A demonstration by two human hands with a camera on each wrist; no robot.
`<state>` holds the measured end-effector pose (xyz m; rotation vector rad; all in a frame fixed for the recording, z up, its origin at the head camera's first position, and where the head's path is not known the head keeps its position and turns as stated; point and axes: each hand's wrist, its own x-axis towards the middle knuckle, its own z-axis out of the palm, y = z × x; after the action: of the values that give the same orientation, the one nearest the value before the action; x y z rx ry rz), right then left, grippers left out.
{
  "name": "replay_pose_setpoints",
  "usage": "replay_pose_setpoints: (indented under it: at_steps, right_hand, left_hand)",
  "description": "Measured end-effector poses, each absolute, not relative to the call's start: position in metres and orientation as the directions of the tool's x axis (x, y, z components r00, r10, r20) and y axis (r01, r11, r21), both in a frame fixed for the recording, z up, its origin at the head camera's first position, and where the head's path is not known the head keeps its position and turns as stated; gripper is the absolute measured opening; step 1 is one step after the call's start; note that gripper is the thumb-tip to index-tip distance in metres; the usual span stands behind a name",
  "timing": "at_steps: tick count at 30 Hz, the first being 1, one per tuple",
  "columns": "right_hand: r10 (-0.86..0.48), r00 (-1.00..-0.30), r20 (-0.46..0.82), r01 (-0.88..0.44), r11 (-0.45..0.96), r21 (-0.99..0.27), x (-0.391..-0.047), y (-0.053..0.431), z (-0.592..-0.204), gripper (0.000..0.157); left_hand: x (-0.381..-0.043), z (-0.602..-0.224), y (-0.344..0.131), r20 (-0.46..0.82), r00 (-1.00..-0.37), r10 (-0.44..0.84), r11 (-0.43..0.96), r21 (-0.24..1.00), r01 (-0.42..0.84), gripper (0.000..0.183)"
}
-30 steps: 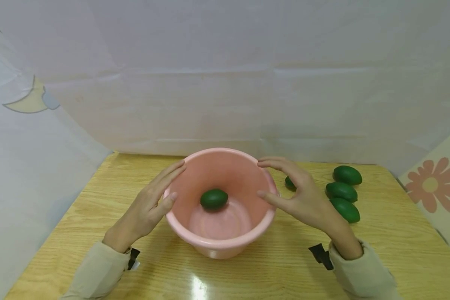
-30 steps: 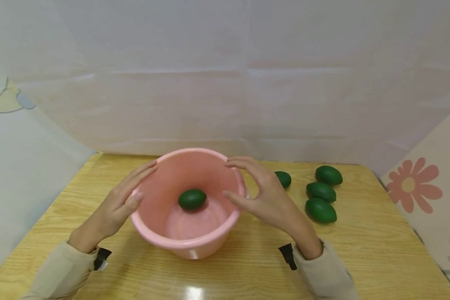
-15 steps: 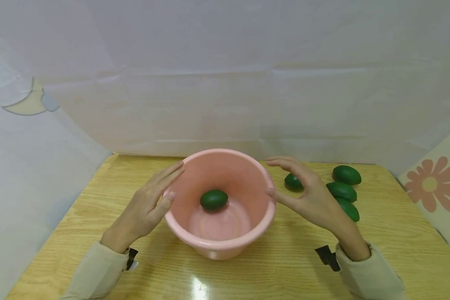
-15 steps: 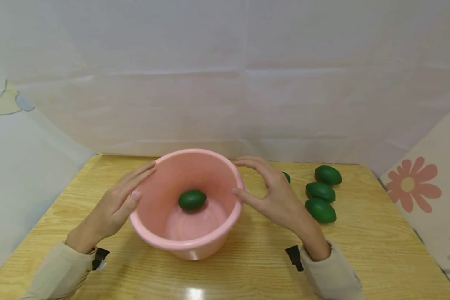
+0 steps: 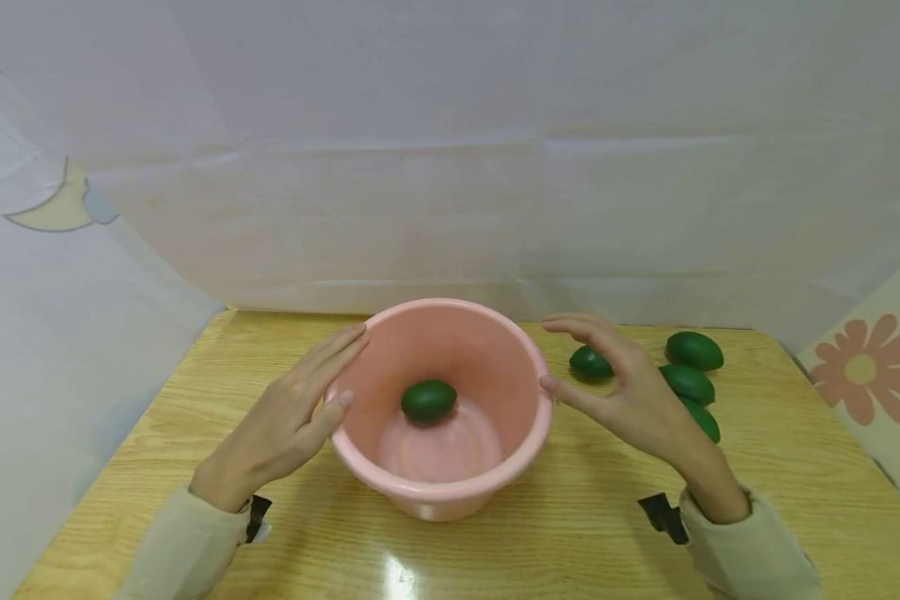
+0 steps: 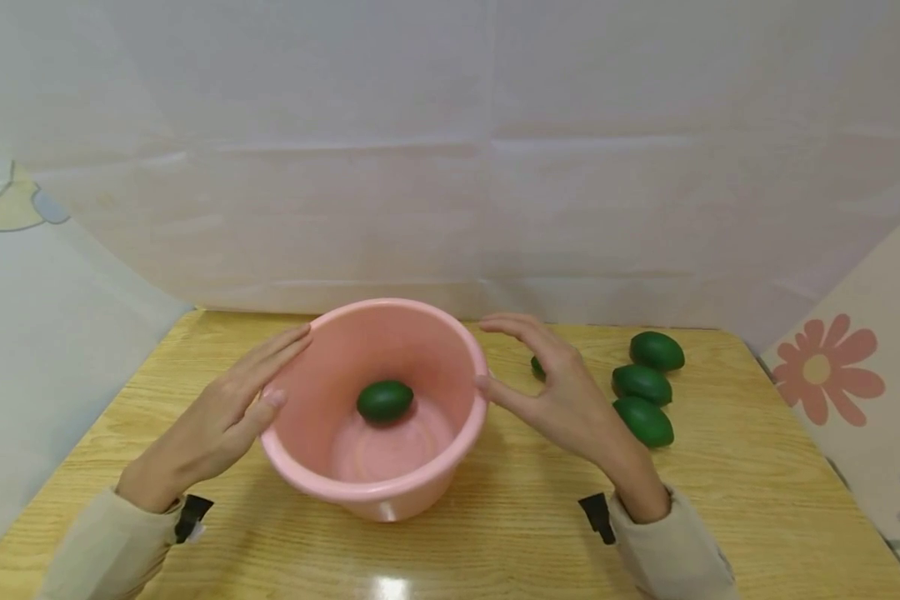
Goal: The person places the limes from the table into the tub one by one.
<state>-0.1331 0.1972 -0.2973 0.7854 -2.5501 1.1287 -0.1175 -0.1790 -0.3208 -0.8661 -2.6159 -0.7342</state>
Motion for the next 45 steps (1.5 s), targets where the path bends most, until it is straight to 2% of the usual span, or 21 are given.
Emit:
replay_pose_setpoints:
  at_steps: [10, 26, 38, 45]
  right_hand:
    - [-0.359, -0.847, 0.392, -0.531, 0.539, -0.654, -0.134, 0.202, -0.302, 0.061]
    - [-0.317, -0.795, 0.518, -0.602, 0.520, -0.606, -0.145, 0.215, -0.324, 0.059]
    - [-0.337, -0.779, 0.529, -0.619, 0.550, -0.561, -0.156, 0.225, -0.343, 0.061]
    - [-0.346, -0.794, 0.500, -0.598, 0.594, -0.538, -0.163, 0.234, -0.355, 0.060]
  left_hand:
    - [-0.121, -0.331, -0.178, 0.506, -0.722, 0.471, 0.657, 0.345, 0.670, 0.055]
    - [-0.120, -0.332, -0.176, 0.467, -0.757, 0.457, 0.619, 0.444, 0.648, 0.060]
    - [-0.119, -0.330, -0.177, 0.426, -0.786, 0.448, 0.625, 0.480, 0.616, 0.063]
    - [-0.120, -0.330, -0.177, 0.425, -0.785, 0.450, 0.619, 0.485, 0.618, 0.067]
